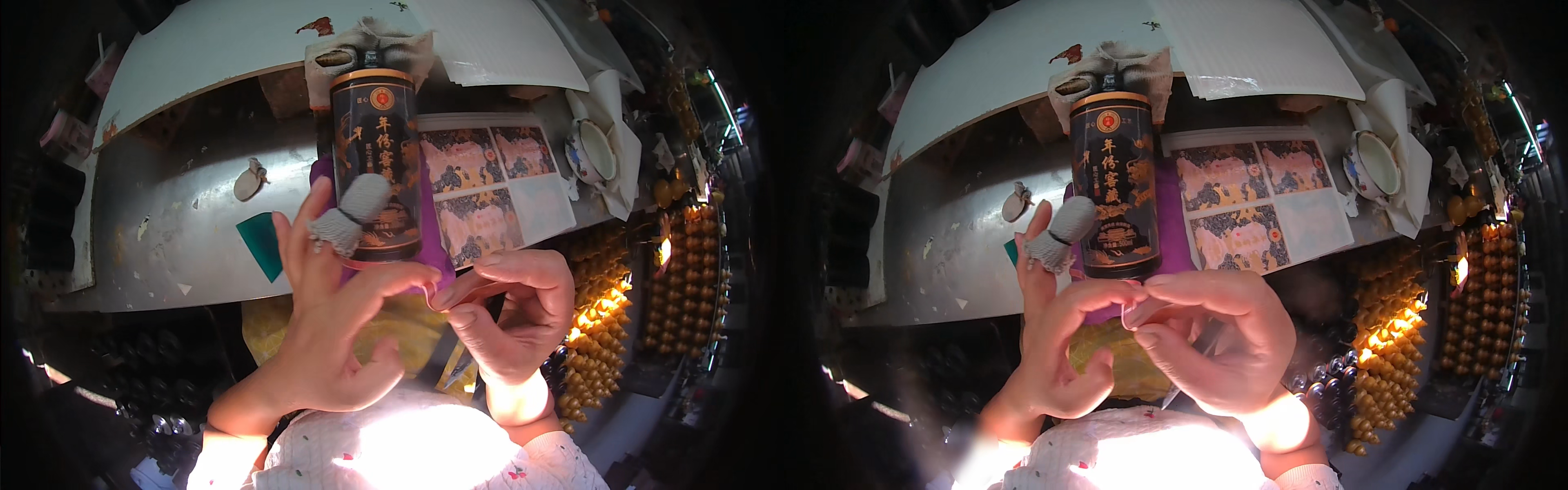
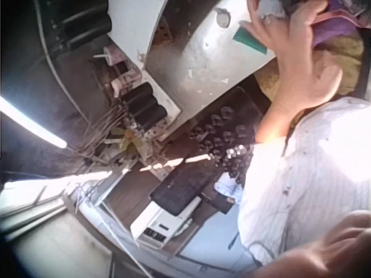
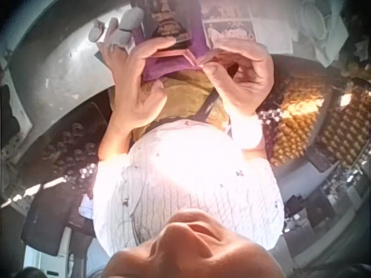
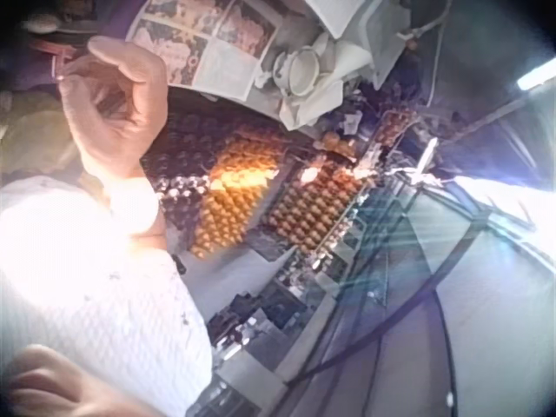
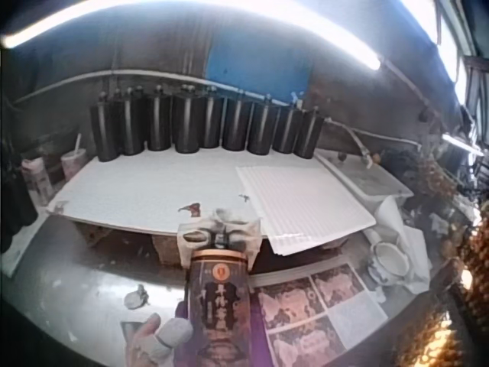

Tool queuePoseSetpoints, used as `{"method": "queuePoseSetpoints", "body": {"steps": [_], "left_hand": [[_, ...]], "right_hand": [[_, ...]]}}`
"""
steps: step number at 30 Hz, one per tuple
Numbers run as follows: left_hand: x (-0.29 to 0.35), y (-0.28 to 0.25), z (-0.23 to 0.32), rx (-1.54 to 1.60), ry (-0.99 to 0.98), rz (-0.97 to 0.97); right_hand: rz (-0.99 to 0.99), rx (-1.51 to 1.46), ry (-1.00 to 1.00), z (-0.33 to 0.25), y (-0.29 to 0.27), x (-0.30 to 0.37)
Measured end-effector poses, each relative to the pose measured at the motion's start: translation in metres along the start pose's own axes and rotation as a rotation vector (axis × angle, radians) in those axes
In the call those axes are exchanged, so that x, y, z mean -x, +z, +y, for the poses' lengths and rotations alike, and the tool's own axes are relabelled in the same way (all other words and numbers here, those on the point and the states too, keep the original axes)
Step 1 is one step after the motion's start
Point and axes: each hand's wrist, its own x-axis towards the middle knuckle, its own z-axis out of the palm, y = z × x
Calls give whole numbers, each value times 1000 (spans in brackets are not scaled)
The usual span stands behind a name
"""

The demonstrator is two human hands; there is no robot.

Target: The person applies a thin orange strip around the circumference of a black cylindrical container, smoothing it with their fingers. They then place a rectangular decorative sticker with a traditional design onto the container's surface and press it down to secure it.

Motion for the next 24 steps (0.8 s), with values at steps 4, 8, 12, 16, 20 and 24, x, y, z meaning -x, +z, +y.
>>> {"method": "queuePoseSetpoints", "body": {"steps": [4, 8, 12, 16, 20, 24], "left_hand": [[5, 5, -1, 37, -30, -23], [22, -10, -19, 343, -245, 2], [28, -9, -46, 390, -404, 107], [24, -3, -57, 417, -469, 148], [20, 3, -60, 421, -432, 187], [18, 4, -59, 428, -436, 187]], "right_hand": [[32, -17, -8, -6, -1, -14], [322, -207, 229, 25, -22, -6], [573, -334, 418, 59, -28, 11], [677, -232, 435, 70, -41, 28], [685, -221, 418, 78, -50, 36], [695, -246, 386, 80, -53, 38]]}}
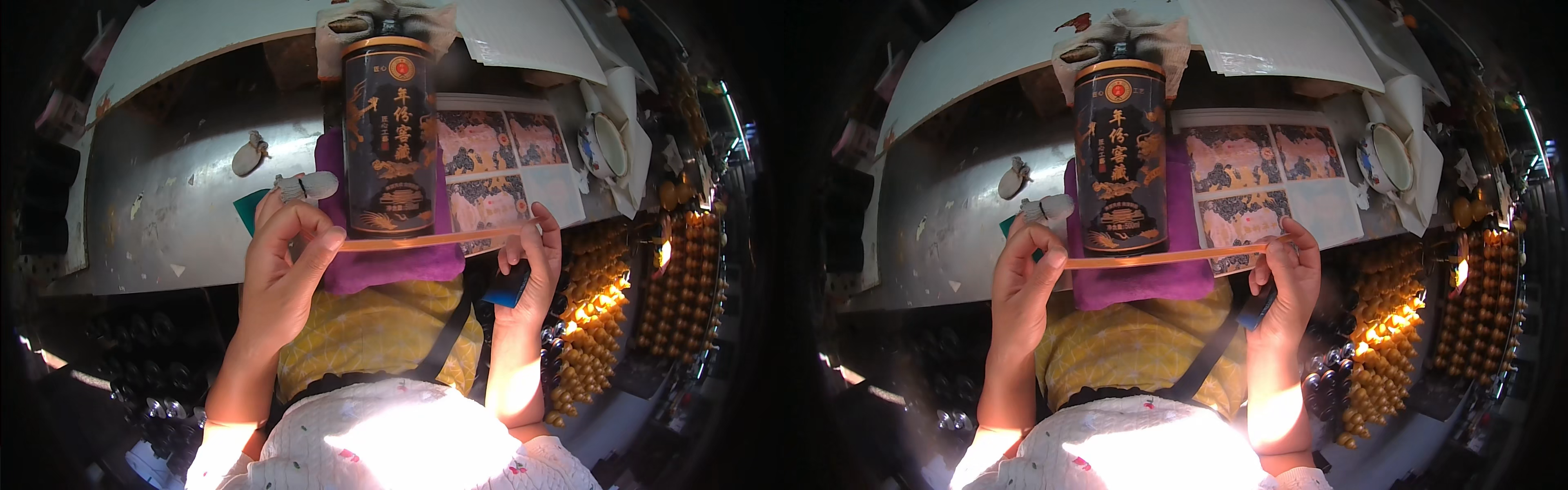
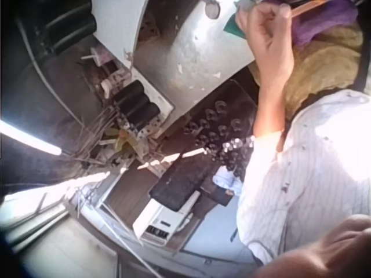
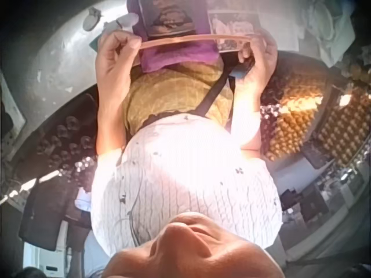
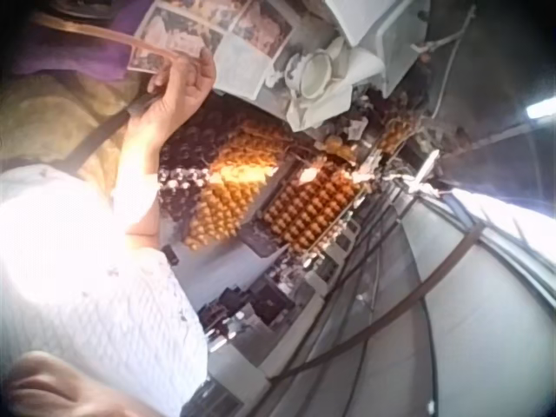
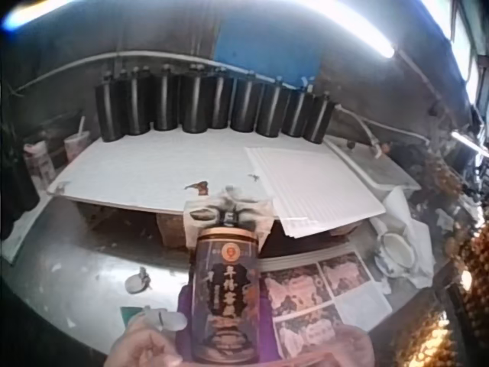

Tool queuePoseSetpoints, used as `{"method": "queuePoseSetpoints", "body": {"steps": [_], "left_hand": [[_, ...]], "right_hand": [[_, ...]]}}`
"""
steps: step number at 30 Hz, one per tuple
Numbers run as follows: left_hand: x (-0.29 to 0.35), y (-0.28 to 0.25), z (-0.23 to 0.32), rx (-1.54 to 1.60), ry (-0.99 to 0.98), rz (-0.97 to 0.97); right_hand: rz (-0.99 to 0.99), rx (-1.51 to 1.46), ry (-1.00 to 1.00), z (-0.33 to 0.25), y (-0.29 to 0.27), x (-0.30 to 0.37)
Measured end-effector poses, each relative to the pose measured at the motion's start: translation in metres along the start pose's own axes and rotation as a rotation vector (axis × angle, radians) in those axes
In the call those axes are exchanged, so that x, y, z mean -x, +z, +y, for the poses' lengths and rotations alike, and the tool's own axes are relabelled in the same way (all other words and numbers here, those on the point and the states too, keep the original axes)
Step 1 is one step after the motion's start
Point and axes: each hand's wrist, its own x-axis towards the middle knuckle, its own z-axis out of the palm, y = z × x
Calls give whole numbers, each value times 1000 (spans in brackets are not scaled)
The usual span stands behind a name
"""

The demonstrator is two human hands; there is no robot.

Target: The person applies a thin orange strip around the circumference of a black cylindrical container, smoothing it with their fingers. They then place a rectangular decorative sticker with a traditional design onto the container's surface and press it down to secure it.

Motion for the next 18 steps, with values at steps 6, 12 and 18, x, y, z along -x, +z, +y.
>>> {"method": "queuePoseSetpoints", "body": {"steps": [6, 12, 18], "left_hand": [[1, 3, -6, -58, 44, 24], [1, 0, -13, -87, 86, 15], [0, -5, -14, -217, 94, -1]], "right_hand": [[-10, -25, -7, -1, -3, -4], [17, -12, 7, 0, -3, -5], [63, 14, -10, 1, -5, -8]]}}
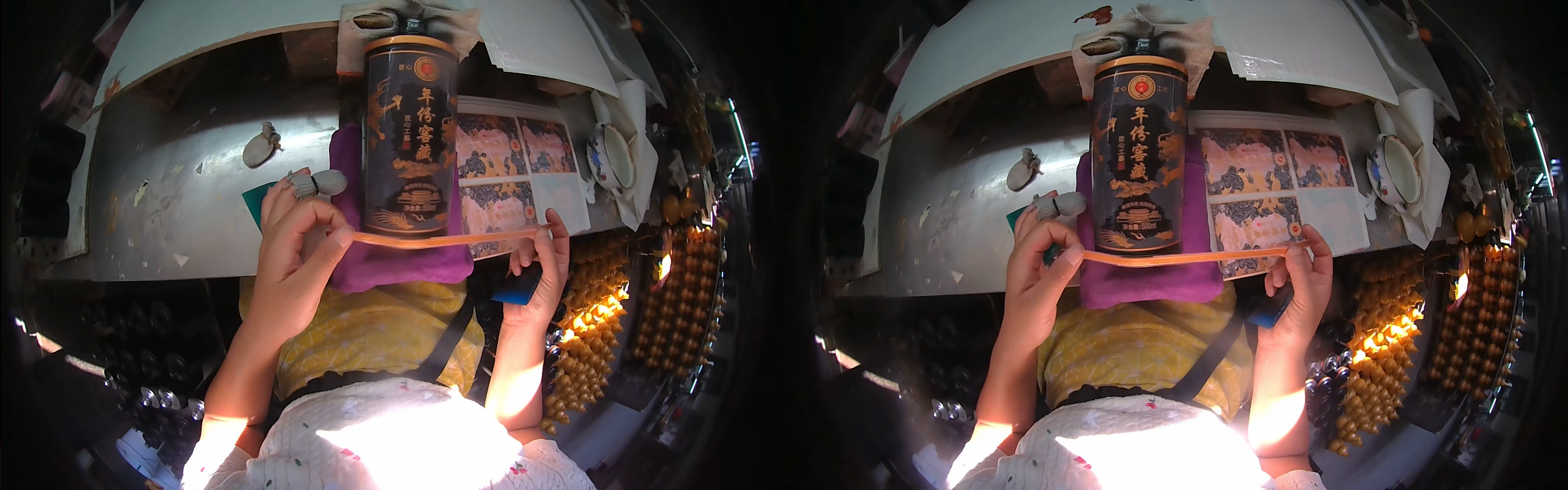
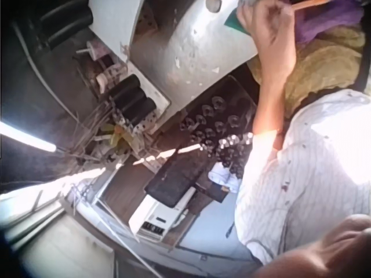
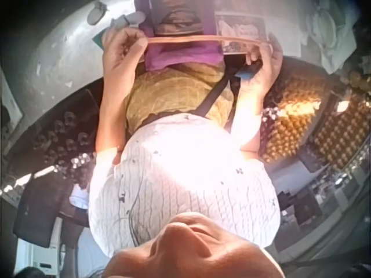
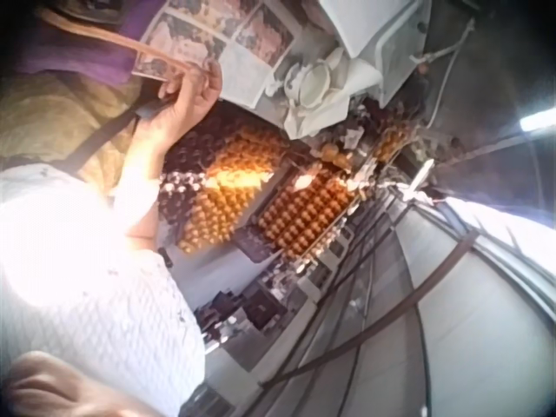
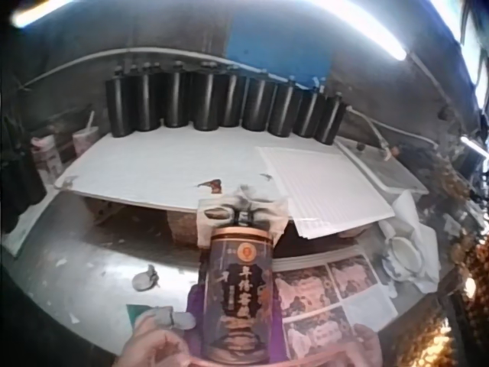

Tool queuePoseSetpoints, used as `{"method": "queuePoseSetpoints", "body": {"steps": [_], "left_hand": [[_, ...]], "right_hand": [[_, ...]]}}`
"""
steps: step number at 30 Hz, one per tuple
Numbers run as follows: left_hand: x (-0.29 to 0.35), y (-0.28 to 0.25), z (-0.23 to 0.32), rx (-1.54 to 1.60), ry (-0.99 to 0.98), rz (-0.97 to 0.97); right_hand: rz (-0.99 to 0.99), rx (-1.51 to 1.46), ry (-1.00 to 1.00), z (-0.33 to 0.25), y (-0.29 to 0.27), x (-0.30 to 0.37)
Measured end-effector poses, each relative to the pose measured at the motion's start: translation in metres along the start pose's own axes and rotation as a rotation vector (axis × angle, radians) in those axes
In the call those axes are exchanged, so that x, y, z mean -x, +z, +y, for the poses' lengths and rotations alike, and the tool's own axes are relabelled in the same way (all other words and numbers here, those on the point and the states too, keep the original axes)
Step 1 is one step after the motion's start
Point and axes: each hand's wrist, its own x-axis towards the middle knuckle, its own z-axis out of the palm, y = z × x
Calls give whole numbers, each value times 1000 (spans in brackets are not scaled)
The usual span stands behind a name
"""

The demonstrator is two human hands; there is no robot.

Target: The person applies a thin orange strip around the circumference of a black cylindrical container, smoothing it with their fingers. They then place a rectangular decorative sticker with a traditional design onto the container's surface and press it down to secure it.

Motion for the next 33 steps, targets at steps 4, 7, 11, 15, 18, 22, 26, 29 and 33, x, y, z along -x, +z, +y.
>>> {"method": "queuePoseSetpoints", "body": {"steps": [4, 7, 11, 15, 18, 22, 26, 29, 33], "left_hand": [[-1, 3, 0, -161, 47, 42], [3, 2, -2, -474, 105, 123], [14, 5, -2, -555, 210, 285], [50, 24, -1, -556, 322, 179], [66, 40, -9, -523, 283, 89], [65, 44, -11, -490, 241, 42], [60, 42, -11, -492, 246, -15], [60, 43, -12, -503, 236, -13], [58, 44, -14, -474, 213, 8]], "right_hand": [[18, 17, 5, 1, 1, -1], [31, 33, -7, 1, 0, -1], [20, 28, -18, 1, -1, -3], [14, 10, -20, 2, -3, -5], [7, -4, -22, 3, -8, -7], [-3, -20, -14, 5, -11, -7], [-6, -12, -12, 4, -11, -6], [-13, -14, -6, 5, -12, -6], [-17, -17, -5, 7, -13, -7]]}}
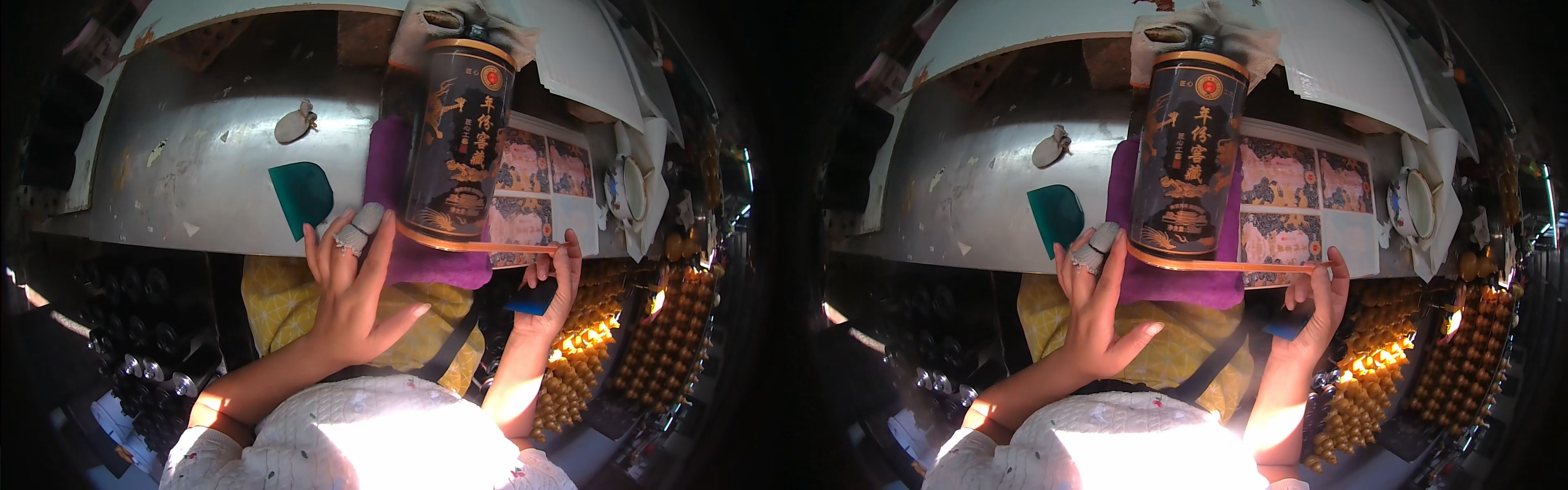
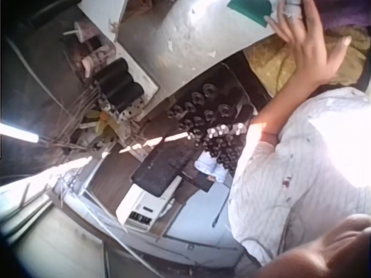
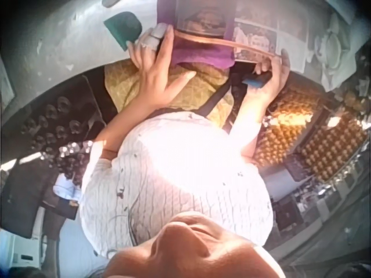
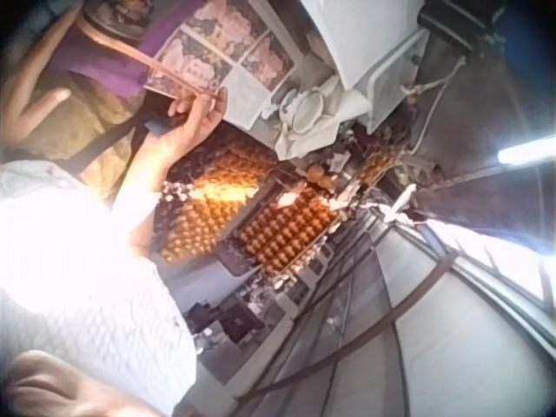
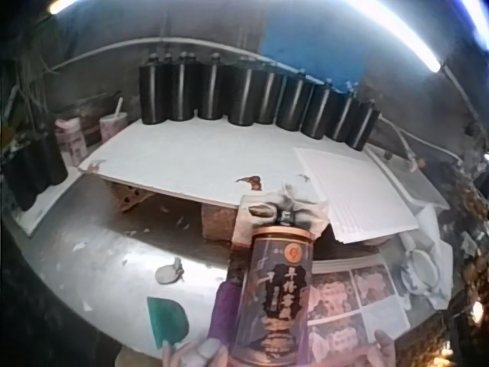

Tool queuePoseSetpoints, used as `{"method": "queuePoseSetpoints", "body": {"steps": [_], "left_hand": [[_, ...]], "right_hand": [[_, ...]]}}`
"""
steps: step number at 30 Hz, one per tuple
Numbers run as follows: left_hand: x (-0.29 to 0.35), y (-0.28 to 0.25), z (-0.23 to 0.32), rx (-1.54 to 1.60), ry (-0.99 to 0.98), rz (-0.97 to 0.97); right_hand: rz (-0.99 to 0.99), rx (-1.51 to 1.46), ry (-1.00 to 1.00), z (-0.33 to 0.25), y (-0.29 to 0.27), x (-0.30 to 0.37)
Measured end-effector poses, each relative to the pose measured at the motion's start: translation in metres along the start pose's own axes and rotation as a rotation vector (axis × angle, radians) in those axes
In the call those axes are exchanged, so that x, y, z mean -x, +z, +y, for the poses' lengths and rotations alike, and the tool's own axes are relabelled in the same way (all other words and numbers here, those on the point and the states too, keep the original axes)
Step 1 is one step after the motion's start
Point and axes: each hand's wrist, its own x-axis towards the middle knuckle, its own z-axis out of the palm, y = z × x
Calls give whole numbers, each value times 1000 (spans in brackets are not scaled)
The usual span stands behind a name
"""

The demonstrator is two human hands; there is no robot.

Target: The person applies a thin orange strip around the circumference of a black cylindrical container, smoothing it with their fingers. They then place a rectangular decorative sticker with a traditional design onto the container's surface and press it down to secure it.

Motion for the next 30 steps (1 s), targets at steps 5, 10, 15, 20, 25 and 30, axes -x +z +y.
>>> {"method": "queuePoseSetpoints", "body": {"steps": [5, 10, 15, 20, 25, 30], "left_hand": [[4, 5, 5, 22, 50, 130], [3, 3, 5, -23, 55, 19], [5, 5, 6, 18, 41, 45], [2, 8, 8, 71, 25, 81], [2, 7, 8, 54, 21, 47], [-2, 6, 8, 35, 21, 40]], "right_hand": [[-6, -10, -6, 0, 0, -1], [-14, -18, -14, -1, 1, -1], [-1, -24, -20, -1, 0, -4], [-18, -31, -21, -1, 0, -5], [-16, -35, -20, 0, 0, -6], [-28, -39, -7, 1, -2, -6]]}}
